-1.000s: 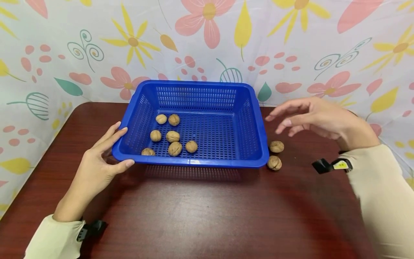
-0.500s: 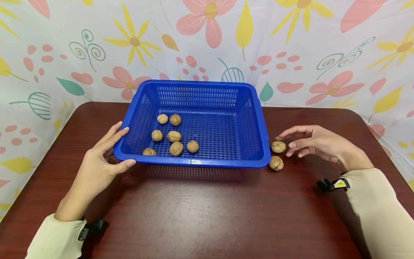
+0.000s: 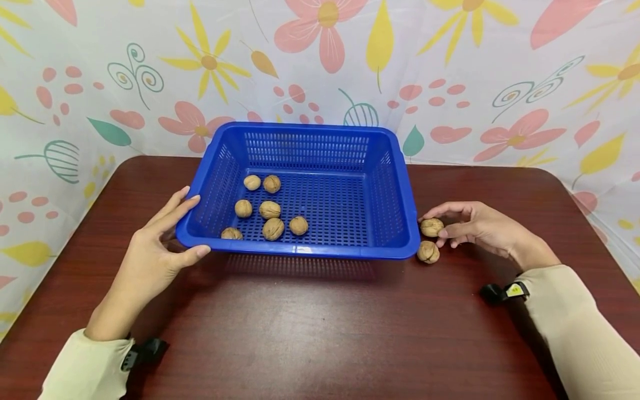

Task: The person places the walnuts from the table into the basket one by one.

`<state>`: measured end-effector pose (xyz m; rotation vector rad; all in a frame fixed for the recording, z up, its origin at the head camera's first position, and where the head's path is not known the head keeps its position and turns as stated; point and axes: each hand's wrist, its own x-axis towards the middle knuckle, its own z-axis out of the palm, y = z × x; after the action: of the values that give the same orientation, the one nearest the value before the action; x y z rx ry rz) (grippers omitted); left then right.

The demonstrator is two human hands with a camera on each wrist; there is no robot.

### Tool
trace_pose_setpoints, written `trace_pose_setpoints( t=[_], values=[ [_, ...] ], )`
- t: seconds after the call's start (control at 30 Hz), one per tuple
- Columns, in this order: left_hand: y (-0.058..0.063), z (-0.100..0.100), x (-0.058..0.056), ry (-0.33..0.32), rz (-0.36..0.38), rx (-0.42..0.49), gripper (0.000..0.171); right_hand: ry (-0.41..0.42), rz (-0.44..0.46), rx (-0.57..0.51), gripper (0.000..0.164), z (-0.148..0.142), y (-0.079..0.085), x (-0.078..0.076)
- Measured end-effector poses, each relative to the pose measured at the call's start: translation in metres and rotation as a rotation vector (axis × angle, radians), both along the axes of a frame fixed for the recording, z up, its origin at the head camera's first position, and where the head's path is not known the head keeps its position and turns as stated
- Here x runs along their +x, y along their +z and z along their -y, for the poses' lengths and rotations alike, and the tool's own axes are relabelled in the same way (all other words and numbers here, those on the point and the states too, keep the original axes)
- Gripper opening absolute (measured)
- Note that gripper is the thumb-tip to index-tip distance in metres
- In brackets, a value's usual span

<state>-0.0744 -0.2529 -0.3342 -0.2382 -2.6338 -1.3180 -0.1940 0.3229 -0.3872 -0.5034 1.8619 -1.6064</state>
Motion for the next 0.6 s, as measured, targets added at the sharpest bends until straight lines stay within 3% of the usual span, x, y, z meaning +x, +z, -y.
trace_pose_setpoints(
  t=[0.2, 0.33, 0.6],
  values=[
    [0.0, 0.0, 0.0, 0.001, -0.008, -0.004, 0.08, -0.016, -0.065, 0.055, 0.038, 0.001, 0.002, 0.003],
    [-0.002, 0.0, -0.001, -0.005, -0.01, 0.008, 0.08, -0.036, -0.079, 0.025, 0.038, 0.0, 0.012, 0.003],
    [-0.003, 0.002, -0.001, -0.006, -0.027, 0.012, 0.081, 0.041, -0.135, -0.092, 0.037, 0.006, 0.066, -0.014]
  ],
)
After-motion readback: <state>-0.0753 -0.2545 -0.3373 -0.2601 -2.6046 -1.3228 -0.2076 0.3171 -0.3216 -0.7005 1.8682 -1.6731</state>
